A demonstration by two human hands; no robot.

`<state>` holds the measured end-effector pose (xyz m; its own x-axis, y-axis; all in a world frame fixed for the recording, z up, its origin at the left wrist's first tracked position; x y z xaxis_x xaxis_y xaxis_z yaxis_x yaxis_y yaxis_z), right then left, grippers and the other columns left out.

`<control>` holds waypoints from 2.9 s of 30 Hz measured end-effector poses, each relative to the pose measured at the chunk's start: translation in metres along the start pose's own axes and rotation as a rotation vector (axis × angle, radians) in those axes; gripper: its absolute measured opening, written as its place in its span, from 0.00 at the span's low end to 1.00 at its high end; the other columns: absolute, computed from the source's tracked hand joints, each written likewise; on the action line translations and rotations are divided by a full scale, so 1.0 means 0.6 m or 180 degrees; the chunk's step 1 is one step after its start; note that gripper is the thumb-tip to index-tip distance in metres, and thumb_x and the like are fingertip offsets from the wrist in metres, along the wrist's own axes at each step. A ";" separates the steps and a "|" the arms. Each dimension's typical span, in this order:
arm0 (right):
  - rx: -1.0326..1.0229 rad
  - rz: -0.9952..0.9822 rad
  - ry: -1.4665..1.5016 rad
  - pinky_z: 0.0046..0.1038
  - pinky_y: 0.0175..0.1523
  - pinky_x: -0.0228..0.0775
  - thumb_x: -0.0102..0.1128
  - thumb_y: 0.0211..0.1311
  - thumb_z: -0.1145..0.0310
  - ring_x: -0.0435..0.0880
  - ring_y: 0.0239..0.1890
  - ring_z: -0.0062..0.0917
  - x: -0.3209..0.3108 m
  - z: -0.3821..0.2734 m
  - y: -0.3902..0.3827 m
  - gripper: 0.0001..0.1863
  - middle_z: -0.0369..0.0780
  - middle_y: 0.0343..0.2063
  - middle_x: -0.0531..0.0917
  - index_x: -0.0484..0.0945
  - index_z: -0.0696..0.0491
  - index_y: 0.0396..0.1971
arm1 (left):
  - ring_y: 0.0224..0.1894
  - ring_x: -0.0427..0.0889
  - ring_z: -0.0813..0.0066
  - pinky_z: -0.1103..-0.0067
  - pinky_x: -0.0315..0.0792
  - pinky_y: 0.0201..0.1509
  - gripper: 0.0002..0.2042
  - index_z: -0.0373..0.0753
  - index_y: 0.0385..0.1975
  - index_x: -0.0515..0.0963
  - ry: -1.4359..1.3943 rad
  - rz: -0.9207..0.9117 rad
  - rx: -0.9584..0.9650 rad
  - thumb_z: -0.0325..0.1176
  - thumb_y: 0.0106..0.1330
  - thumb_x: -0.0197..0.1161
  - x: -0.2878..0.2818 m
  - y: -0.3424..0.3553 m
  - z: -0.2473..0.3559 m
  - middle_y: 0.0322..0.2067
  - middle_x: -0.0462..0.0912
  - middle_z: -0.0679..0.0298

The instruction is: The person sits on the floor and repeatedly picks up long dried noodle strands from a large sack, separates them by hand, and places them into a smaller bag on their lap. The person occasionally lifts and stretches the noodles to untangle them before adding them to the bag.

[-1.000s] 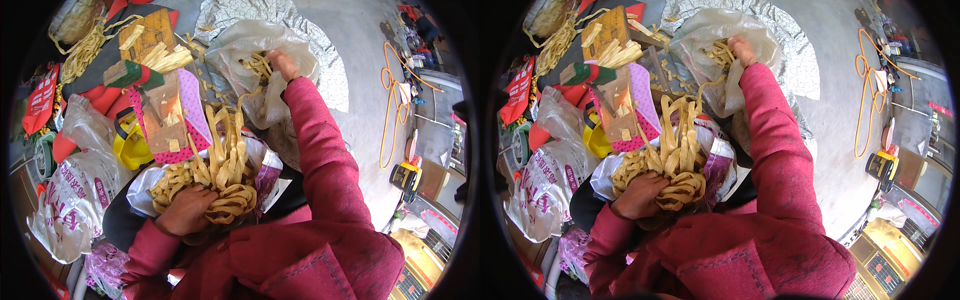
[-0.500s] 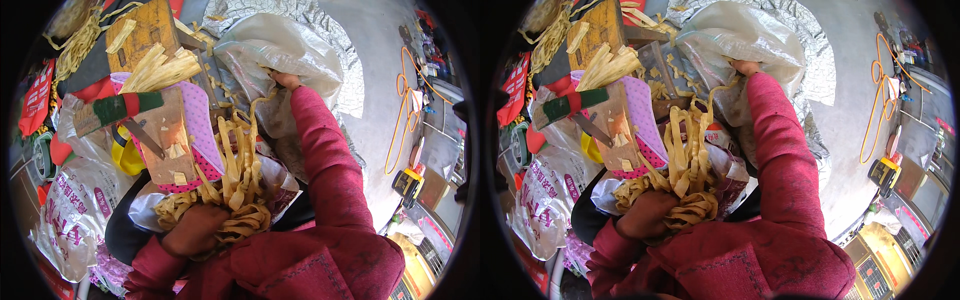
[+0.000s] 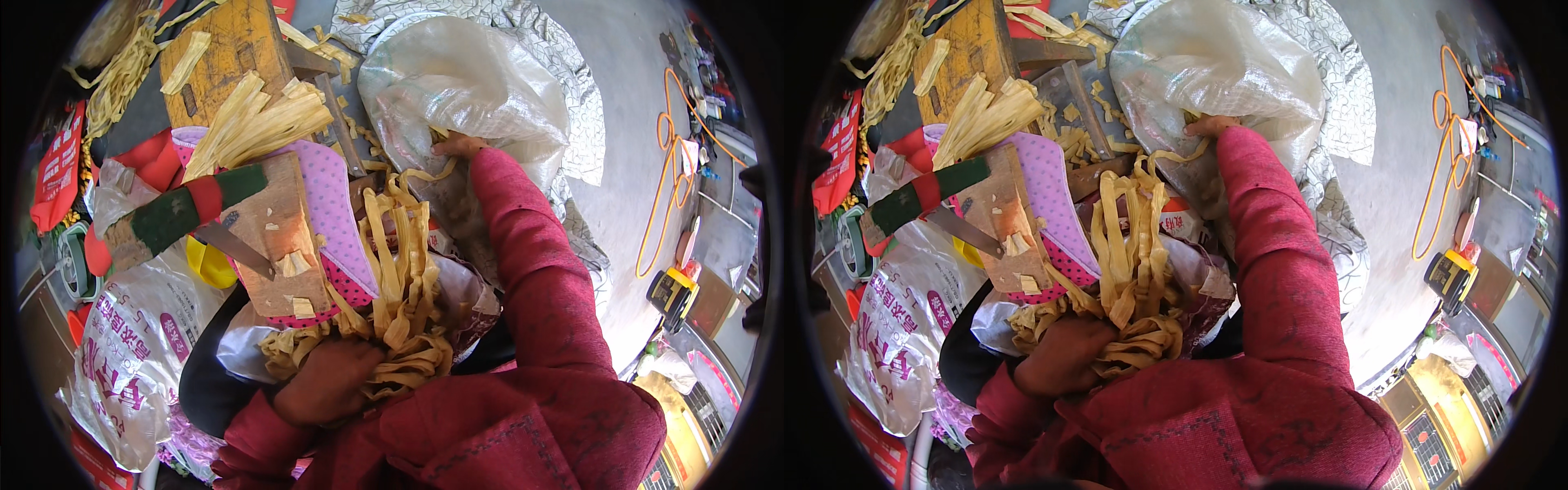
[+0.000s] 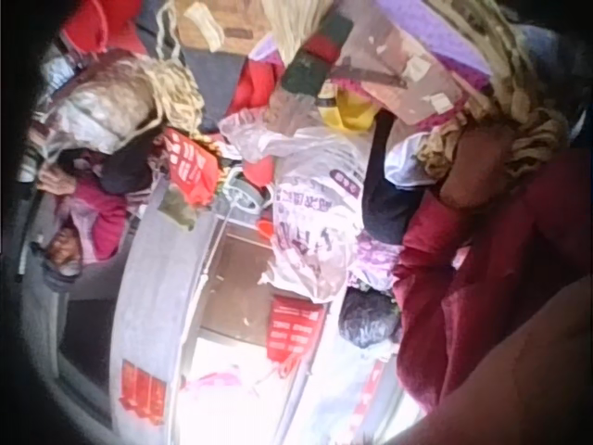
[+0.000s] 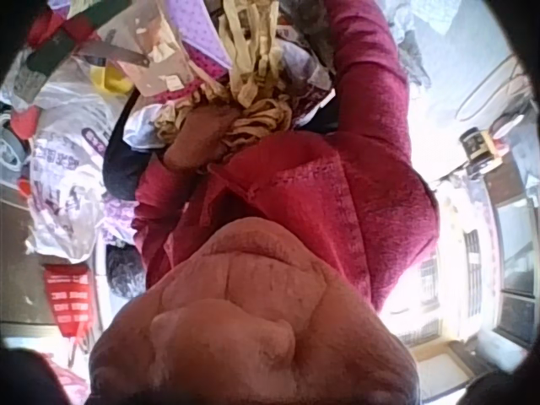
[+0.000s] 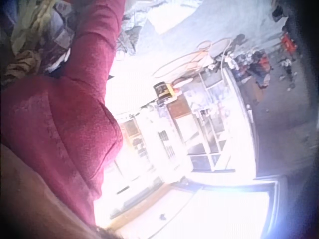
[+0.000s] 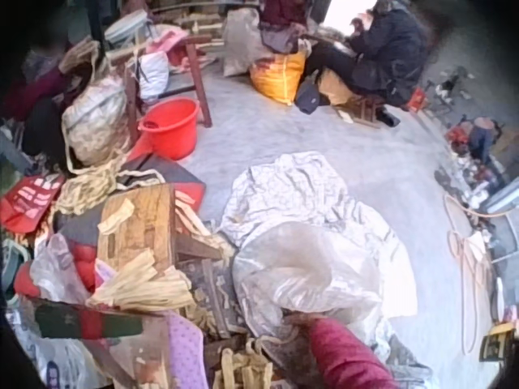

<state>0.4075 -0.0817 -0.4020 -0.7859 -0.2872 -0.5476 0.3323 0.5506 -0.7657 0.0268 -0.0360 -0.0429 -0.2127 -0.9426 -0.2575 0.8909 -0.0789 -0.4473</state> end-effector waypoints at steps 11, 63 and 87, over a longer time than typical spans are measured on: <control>-0.0889 -0.2019 0.1086 0.31 0.40 0.75 0.62 0.55 0.59 0.82 0.35 0.29 -0.035 -0.243 -0.096 0.21 0.40 0.32 0.83 0.76 0.58 0.45 | 0.35 0.76 0.53 0.65 0.70 0.38 0.16 0.38 0.34 0.71 0.0118 0.0018 -0.0048 0.27 0.42 0.61 0.006 -0.001 0.002 0.28 0.75 0.56; -0.2820 -0.1011 -0.0035 0.30 0.59 0.67 0.55 0.56 0.71 0.74 0.56 0.37 0.186 -0.291 0.026 0.23 0.39 0.61 0.69 0.74 0.39 0.54 | 0.44 0.79 0.51 0.66 0.74 0.42 0.27 0.40 0.54 0.68 -0.0856 -0.0283 -0.0771 0.40 0.55 0.66 -0.025 0.004 -0.018 0.46 0.78 0.52; -0.2136 -0.0546 0.1594 0.26 0.39 0.66 0.65 0.55 0.69 0.74 0.34 0.21 0.111 -0.253 0.063 0.09 0.35 0.27 0.76 0.75 0.54 0.32 | 0.41 0.78 0.49 0.65 0.73 0.42 0.21 0.38 0.43 0.72 -0.0585 0.0044 -0.0571 0.36 0.49 0.68 -0.030 0.014 -0.009 0.37 0.79 0.52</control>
<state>0.2886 0.0389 -0.4158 -0.9874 -0.1158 -0.1075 -0.0675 0.9242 -0.3759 0.0359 -0.0180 -0.0465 -0.1099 -0.9876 -0.1119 0.8044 -0.0222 -0.5937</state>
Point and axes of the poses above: each hand's wrist, its own y-axis towards the middle knuckle, its own x-axis out of the palm, z = x × y, the point moved 2 cm from there along y, towards the middle knuckle
